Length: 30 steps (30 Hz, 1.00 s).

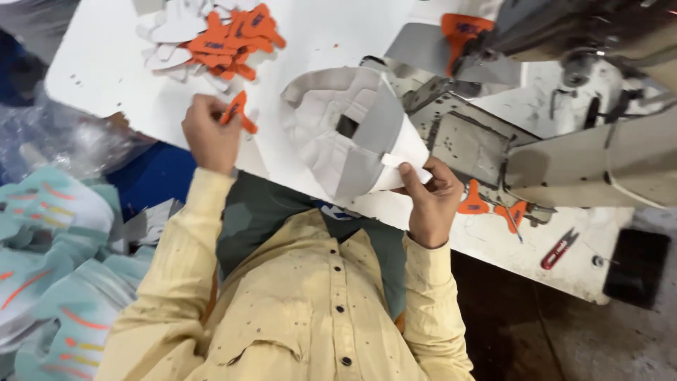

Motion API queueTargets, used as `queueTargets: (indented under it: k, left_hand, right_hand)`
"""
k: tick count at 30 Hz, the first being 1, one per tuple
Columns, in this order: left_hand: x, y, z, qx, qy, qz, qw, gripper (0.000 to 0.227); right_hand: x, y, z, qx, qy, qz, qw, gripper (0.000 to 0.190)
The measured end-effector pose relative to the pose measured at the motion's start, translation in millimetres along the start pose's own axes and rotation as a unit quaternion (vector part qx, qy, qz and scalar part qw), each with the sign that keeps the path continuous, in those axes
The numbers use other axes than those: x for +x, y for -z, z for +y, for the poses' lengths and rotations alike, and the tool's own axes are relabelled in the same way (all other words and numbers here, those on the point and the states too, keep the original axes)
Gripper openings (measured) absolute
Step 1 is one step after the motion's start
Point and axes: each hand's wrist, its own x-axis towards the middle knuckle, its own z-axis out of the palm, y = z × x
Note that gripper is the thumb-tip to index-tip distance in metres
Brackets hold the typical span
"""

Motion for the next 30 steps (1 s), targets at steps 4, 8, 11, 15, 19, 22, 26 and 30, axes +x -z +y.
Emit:
queueTargets:
  k: [4,8,11,15,19,22,26,30]
  left_hand:
    - [0,24,40,-0.31,0.057,-0.023,0.949,0.026]
    - [6,62,136,-0.414,0.161,-0.191,0.875,0.024]
    - [-4,56,165,-0.378,0.123,-0.271,0.876,0.019]
    - [-19,33,199,-0.438,0.114,-0.3,0.84,0.018]
    - [-23,17,221,-0.453,0.088,-0.256,0.849,0.025]
    - [-24,11,227,-0.432,0.038,-0.227,0.872,0.033]
    - [-33,-2,217,-0.452,0.093,-0.202,0.864,0.021]
    - [-36,-5,215,-0.468,0.094,-0.201,0.856,0.017]
  right_hand:
    - [6,2,-4,-0.005,-0.012,0.012,1.0,0.017]
    - [6,2,-4,0.028,-0.013,-0.017,0.999,0.016]
    - [6,-3,-6,0.041,-0.009,-0.023,0.999,0.016]
    - [6,-6,-8,0.037,-0.005,-0.025,0.999,0.016]
    - [6,-5,-8,0.036,0.002,-0.034,0.999,0.016]
    - [4,-6,-6,0.032,0.001,-0.038,0.999,0.016]
    - [5,-7,-7,0.039,0.0,-0.039,0.998,0.016]
    - [4,-7,-9,0.036,-0.012,-0.043,0.998,0.015]
